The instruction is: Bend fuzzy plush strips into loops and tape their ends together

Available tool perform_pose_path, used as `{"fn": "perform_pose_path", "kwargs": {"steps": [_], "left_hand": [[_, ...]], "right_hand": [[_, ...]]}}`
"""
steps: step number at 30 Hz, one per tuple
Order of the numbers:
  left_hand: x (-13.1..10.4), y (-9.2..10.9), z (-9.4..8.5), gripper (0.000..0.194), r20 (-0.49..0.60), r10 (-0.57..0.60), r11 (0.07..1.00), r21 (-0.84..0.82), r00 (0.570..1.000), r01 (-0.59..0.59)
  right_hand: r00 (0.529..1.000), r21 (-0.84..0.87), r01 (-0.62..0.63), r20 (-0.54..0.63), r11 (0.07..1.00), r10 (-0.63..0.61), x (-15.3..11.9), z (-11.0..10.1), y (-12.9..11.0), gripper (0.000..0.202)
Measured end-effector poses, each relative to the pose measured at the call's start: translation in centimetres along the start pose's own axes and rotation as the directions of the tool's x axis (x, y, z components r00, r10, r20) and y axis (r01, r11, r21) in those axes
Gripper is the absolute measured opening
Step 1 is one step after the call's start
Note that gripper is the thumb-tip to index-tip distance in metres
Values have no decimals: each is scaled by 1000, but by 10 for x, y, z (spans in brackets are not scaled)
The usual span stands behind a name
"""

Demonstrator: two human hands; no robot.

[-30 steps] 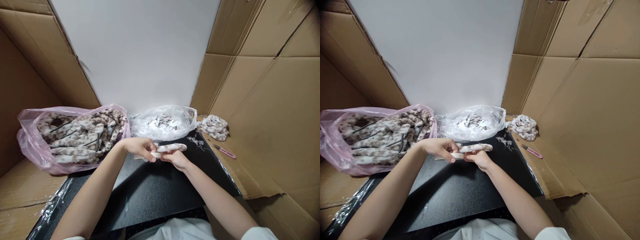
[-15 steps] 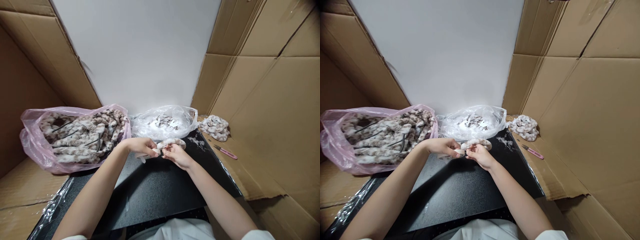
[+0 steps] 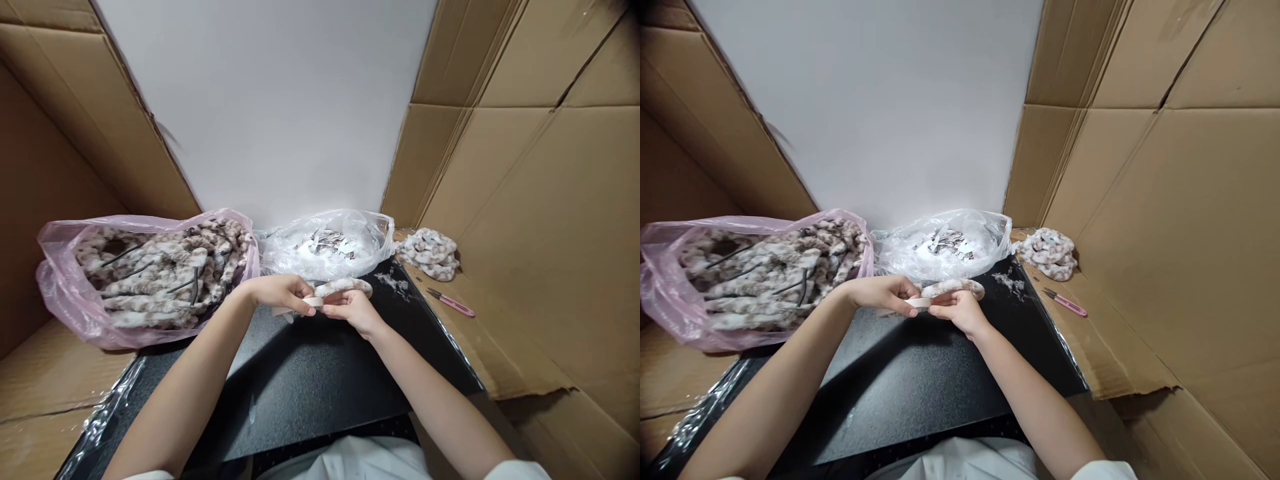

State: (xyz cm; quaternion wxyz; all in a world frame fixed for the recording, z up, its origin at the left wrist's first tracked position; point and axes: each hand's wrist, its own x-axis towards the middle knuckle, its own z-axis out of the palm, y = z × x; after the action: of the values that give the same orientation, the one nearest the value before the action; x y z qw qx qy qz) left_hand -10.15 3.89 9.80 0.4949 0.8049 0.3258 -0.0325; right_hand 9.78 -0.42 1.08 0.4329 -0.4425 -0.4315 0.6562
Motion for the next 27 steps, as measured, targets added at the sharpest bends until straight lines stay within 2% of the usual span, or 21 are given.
{"fn": "perform_pose_path", "kwargs": {"steps": [5, 11, 16, 21, 27], "left_hand": [[0, 2, 1, 31, 1, 22, 1000, 11, 1000, -22], [0, 3, 2, 32, 49, -2, 1000, -16, 999, 3], [-1, 5, 3, 30, 30, 22, 1000, -10, 999, -22], [0, 5, 4, 30, 50, 39, 999, -36, 998, -37], [-4, 4, 3, 30, 124, 60, 991, -125, 990, -44]], "right_hand": [[1000, 39, -5, -28, 999, 6, 0, 1, -2, 41], [999, 60, -10, 45, 998, 7, 0, -1, 0, 44], [1000, 58, -24, 16, 998, 23, 0, -2, 2, 46], [999, 98, -41, 39, 994, 37, 0, -1, 1, 45], [980, 171, -188, 105, 967, 171, -1, -1, 3, 40]]}}
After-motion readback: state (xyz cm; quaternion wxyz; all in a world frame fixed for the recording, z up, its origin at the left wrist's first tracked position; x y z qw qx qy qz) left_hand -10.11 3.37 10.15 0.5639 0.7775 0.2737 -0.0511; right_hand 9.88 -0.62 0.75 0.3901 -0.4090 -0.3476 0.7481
